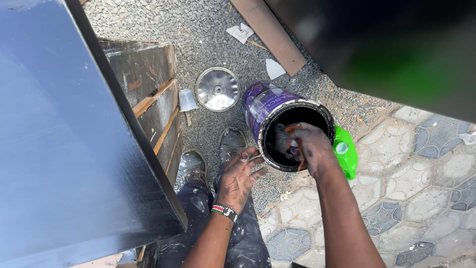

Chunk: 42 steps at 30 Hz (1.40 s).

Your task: The person paints a rectangular wooden board black using a cloth. They repeatedly dip the cloth into a paint can and apply the paint to the board's surface and edges. The person also wipes the painted board with a sanding block.

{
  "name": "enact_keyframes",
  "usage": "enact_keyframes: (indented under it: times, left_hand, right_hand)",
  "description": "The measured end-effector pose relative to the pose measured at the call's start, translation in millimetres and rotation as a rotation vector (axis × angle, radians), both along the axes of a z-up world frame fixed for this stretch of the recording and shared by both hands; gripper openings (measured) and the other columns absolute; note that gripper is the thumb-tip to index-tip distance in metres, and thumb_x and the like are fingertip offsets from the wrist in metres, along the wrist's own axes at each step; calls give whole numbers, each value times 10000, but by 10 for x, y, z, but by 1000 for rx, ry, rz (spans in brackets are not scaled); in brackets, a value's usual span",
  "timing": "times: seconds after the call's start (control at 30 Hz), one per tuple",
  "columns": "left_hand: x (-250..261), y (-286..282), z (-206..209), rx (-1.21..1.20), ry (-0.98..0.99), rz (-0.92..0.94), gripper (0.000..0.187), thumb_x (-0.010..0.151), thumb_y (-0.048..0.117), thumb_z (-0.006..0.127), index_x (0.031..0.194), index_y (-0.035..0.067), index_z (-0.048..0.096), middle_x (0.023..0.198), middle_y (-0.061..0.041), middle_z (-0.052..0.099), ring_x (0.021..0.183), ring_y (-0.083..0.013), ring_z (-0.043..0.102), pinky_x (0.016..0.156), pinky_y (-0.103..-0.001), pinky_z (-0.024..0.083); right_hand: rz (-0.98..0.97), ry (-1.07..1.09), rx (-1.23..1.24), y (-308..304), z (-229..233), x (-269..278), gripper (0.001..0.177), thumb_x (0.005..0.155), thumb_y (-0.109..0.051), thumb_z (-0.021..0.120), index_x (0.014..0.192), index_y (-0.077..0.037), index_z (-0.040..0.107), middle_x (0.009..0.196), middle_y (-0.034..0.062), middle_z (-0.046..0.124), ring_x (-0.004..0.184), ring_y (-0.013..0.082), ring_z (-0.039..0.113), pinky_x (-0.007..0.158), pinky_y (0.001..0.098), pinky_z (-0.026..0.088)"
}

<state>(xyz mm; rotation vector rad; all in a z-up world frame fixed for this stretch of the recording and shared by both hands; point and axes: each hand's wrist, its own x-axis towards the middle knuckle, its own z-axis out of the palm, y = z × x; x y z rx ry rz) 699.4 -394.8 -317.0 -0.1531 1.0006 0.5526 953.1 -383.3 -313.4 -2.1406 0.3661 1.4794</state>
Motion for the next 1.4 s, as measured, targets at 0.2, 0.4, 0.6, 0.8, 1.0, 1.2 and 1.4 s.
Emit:
enact_keyframes:
  times: [0.2, 0.4, 0.6, 0.8, 1.0, 1.2, 1.4]
  left_hand:
    - [32, -46, 20, 18, 2, 4, 497, 1078, 154, 770, 1536, -38, 772, 1425, -174, 789, 1331, -337, 759, 1250, -616, 607]
    - [45, -66, -20, 2, -4, 32, 462, 1093, 133, 770, 1521, -39, 789, 1405, -192, 811, 1300, -330, 773, 1262, -621, 606]
    - [102, -15, -63, -70, 20, 29, 382, 1068, 128, 827, 1433, 18, 824, 1237, -147, 820, 1179, -331, 812, 1159, -639, 671]
    - [139, -82, -183, -85, 110, -38, 304, 1043, 113, 910, 1325, 74, 805, 1177, -106, 816, 1102, -312, 819, 1082, -587, 722]
    - [191, 73, -27, -108, 136, -41, 241, 1059, 161, 919, 1269, 101, 815, 1128, -68, 775, 1074, -316, 825, 1052, -576, 729]
    - [197, 42, -119, -117, 158, -57, 199, 1073, 165, 905, 1243, 108, 819, 1129, -39, 731, 1075, -295, 823, 1000, -517, 744]
    - [176, -22, -209, -145, 179, -69, 208, 1065, 174, 913, 1238, 112, 816, 1126, -66, 735, 1065, -300, 821, 990, -509, 736]
  right_hand:
    - [448, -206, -41, 289, 432, -425, 192, 892, -114, 748, 964, -160, 920, 635, 169, 728, 350, 236, 553, 214, 417, 494]
    - [350, -21, 64, -21, 248, -199, 106, 795, -121, 691, 811, -81, 789, 644, 106, 549, 481, 180, 471, 309, 279, 445]
    - [175, -97, 59, 151, 617, -240, 167, 920, -147, 686, 972, -127, 843, 761, 36, 672, 572, 152, 581, 460, 275, 448]
    - [523, -195, -18, 86, 538, -386, 142, 920, -142, 771, 945, -143, 911, 584, 84, 685, 496, 168, 582, 449, 298, 412]
    - [638, -479, -155, 168, 414, -258, 327, 965, -283, 869, 1286, -299, 933, 954, 89, 875, 925, 310, 863, 804, 445, 700]
    - [889, -585, -219, 200, -114, -206, 331, 985, -293, 814, 1293, -339, 927, 1140, 155, 892, 1173, 512, 822, 1000, 699, 667]
    - [938, -564, -200, 183, -213, -183, 383, 1004, -294, 790, 1367, -327, 908, 1141, 202, 881, 1184, 529, 824, 993, 675, 675]
